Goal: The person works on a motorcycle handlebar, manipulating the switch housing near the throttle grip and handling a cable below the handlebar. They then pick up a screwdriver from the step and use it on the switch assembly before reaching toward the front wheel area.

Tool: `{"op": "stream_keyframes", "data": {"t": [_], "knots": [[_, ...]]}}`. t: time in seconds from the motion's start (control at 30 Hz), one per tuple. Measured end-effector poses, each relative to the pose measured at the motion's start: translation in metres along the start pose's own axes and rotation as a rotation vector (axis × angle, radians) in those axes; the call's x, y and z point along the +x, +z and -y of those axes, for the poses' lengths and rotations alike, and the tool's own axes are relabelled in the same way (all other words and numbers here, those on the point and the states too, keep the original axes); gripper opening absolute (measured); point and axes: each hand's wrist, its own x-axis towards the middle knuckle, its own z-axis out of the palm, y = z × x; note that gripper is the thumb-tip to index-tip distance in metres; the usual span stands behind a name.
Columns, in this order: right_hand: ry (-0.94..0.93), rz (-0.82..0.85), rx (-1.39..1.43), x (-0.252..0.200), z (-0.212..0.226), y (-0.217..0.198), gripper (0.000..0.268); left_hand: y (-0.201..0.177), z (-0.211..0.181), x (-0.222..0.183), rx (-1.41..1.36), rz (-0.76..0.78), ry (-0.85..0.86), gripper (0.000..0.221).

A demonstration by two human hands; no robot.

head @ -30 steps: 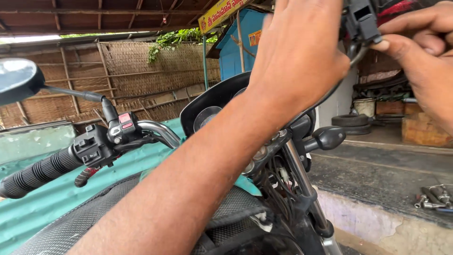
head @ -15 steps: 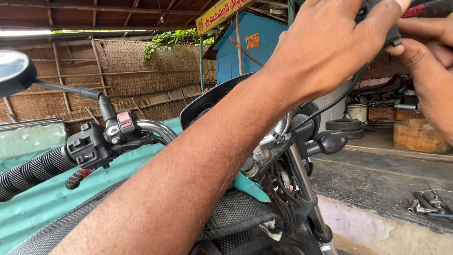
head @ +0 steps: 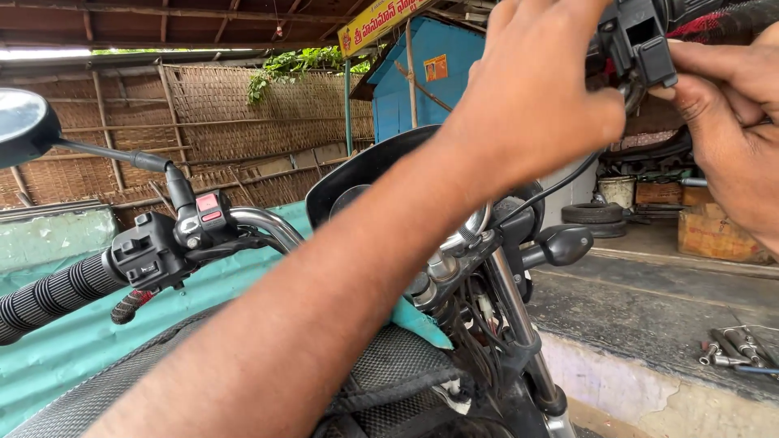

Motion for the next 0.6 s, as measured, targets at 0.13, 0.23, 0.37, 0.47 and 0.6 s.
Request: {"op": "stream_keyframes", "data": {"t": [0.13,0.23,0.37,0.47,0.6], "knots": [[-0.007,-0.034,0.042,0.002,0.003,-0.001,0.022,-0.020,-0.041,-0.008,0.088,-0.014,-0.260,0.049],[-0.062,-0.053,-0.015,0.012,0.024,-0.010,0.024,-0.017,-0.045,-0.011,-0.039,0.094,-0.360,0.031],[-0.043,-0.034,-0.024,0.010,0.024,-0.009,0.026,-0.008,-0.054,-0.009,-0.319,0.101,-0.776,0.025],[0.083,0.005,0.076,-0.001,0.007,-0.006,0.023,0.005,-0.042,-0.007,-0.388,0.170,-0.962,0.029],[0.034,-0.009,0.070,0.019,0.029,-0.016,0.019,0.015,-0.037,-0.008,-0.307,0.108,-0.856,0.030]]}}
